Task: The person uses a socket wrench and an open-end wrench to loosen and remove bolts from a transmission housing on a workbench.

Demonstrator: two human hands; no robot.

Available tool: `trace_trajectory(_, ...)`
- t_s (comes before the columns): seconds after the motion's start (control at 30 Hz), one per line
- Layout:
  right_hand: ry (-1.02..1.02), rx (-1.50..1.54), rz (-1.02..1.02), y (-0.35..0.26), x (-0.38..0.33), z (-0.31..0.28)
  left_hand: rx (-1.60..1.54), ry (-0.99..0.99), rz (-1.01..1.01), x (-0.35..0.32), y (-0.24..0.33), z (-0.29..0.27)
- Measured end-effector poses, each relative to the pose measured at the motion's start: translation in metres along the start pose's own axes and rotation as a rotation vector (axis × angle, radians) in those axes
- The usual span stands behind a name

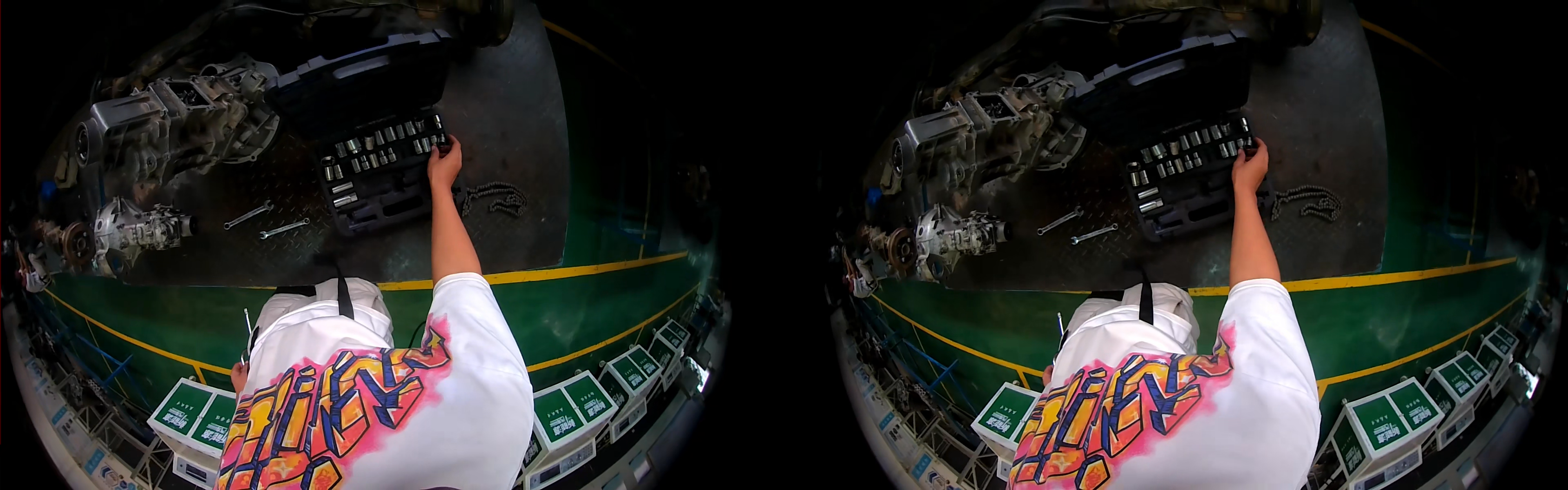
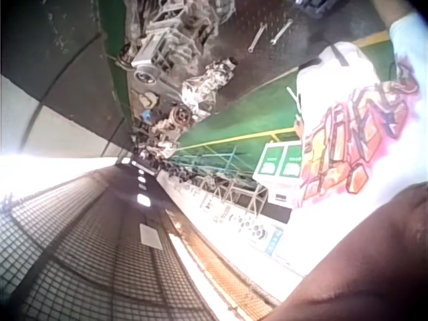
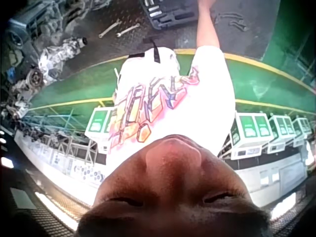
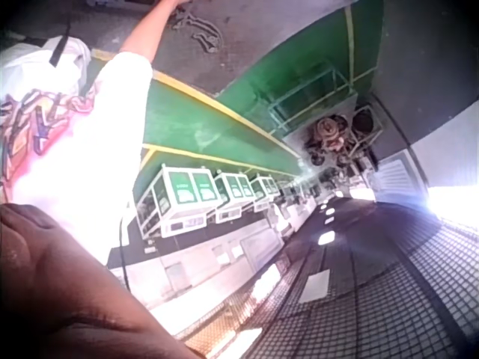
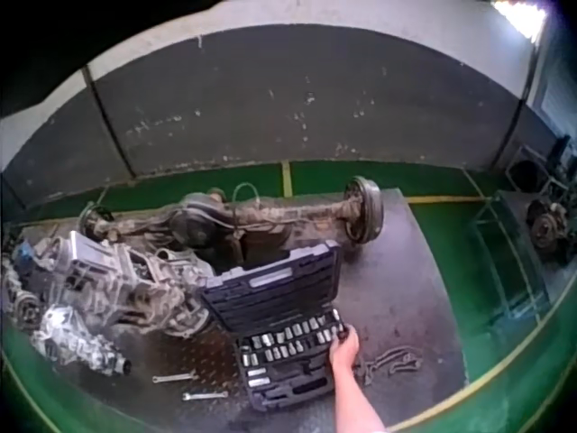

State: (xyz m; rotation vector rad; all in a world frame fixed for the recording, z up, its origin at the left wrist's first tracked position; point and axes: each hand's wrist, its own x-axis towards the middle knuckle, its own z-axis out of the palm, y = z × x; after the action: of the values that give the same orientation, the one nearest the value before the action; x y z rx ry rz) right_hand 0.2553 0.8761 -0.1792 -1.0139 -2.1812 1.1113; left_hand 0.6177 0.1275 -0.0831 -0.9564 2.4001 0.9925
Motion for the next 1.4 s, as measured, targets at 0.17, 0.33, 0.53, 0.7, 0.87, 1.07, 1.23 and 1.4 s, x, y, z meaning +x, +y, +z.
trace_trajectory(0.17,0.021,-0.123,0.039,0.024,0.003,0.000,0.011,-0.012,-0.011,-0.014,0.027,-0.002)
trace_trajectory(0.33,0.177,-0.156,0.330,0.032,0.013,0.000,0.023,-0.004,-0.148,-0.027,0.075,0.004)
trace_trajectory(0.53,-0.151,-0.409,-0.082,0.003,-0.015,-0.014,0.058,0.128,-0.080,-0.024,0.087,-0.002)
trace_trajectory(0.7,-0.072,-0.109,-0.112,-0.031,-0.115,-0.017,0.098,0.166,0.109,-0.004,0.188,-0.021)
trace_trajectory(0.87,-0.430,0.128,-0.249,-0.064,-0.267,-0.005,0.217,-0.163,0.490,0.070,0.247,-0.010)
trace_trajectory(1.07,-0.821,0.073,-0.048,-0.065,-0.375,-0.045,0.302,-0.471,0.828,0.162,0.275,0.041)
trace_trajectory(1.23,-0.411,-0.005,0.707,-0.040,-0.404,-0.132,0.287,-0.525,0.917,0.216,0.274,0.093)
trace_trajectory(1.4,-0.146,0.050,0.810,-0.037,-0.485,-0.203,0.241,-0.302,1.018,0.259,0.275,0.112)
